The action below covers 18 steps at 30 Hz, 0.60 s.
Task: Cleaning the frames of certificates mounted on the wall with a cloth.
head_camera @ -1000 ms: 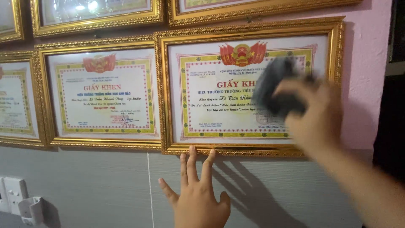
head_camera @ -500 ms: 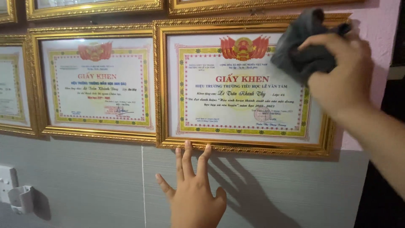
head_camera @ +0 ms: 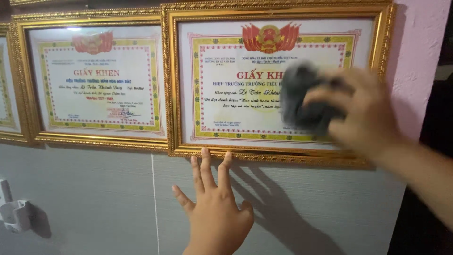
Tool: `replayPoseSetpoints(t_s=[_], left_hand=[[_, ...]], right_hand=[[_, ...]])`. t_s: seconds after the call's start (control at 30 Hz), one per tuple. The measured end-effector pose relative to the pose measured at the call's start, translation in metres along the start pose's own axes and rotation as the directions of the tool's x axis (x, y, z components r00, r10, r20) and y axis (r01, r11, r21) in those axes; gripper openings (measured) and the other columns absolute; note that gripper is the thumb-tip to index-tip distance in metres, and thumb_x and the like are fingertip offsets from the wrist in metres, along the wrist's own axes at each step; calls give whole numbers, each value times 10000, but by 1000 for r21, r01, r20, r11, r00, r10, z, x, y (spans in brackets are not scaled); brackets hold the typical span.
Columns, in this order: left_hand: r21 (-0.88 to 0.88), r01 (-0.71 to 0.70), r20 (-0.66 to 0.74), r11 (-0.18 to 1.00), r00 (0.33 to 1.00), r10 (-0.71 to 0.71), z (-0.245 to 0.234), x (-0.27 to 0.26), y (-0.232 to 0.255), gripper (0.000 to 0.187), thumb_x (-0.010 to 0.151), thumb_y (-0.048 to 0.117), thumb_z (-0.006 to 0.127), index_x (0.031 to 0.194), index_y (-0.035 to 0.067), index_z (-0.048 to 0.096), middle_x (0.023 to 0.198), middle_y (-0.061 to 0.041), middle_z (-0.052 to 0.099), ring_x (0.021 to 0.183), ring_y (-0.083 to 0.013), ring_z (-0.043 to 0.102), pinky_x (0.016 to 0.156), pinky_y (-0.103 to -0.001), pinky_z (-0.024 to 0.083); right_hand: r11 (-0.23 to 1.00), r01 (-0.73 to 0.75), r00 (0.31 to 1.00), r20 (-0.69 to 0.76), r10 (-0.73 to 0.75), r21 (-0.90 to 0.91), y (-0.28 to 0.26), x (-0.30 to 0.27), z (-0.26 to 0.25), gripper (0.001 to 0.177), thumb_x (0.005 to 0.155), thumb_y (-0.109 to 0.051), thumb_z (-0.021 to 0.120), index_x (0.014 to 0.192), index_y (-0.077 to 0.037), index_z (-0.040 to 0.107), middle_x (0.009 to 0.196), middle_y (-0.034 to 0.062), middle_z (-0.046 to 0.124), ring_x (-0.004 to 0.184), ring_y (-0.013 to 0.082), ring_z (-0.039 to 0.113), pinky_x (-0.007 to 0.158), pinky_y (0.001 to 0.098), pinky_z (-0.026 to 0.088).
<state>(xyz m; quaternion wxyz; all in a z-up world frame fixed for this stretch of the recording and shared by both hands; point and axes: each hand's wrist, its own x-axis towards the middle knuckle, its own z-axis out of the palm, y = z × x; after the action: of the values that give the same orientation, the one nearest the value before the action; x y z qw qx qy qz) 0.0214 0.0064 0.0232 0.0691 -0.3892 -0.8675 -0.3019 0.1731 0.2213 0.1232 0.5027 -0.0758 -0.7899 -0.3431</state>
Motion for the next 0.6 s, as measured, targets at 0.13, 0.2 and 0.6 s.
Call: replayPoseSetpoints(t_s=[0.13, 0.2, 0.6], left_hand=[[-17, -16, -63, 1000, 998, 15, 10, 3, -1, 1033, 749, 249, 729, 1603, 301, 150, 1718, -118, -89, 1535, -348, -165, 1106, -767, -67], [-53, -47, -132, 997, 990, 40, 15, 6, -2, 1134, 685, 237, 752, 1635, 283, 133, 1691, -129, -92, 1546, -369, -166, 1077, -760, -67], [-34, -95, -156, 995, 984, 89, 19, 6, -9, 1074, 700, 277, 756, 1596, 268, 164, 1704, -132, -86, 1562, -371, -149, 1092, -759, -56]], right_hand=[[979, -189, 972, -124, 198, 77, 13, 12, 2, 504, 692, -7, 675, 1146, -223, 696, 1268, 179, 565, 1220, 396, 516, 1006, 531, 457], [982, -185, 961, -217, 171, -43, 12, 9, 11, 397, 870, -82, 758, 1224, -249, 698, 1290, 124, 590, 1297, 349, 517, 1097, 488, 443], [998, -19, 978, -207, 6, -62, -6, 1, 3, 451, 648, -88, 774, 1069, -237, 709, 1283, 151, 592, 1241, 415, 526, 1056, 557, 418]])
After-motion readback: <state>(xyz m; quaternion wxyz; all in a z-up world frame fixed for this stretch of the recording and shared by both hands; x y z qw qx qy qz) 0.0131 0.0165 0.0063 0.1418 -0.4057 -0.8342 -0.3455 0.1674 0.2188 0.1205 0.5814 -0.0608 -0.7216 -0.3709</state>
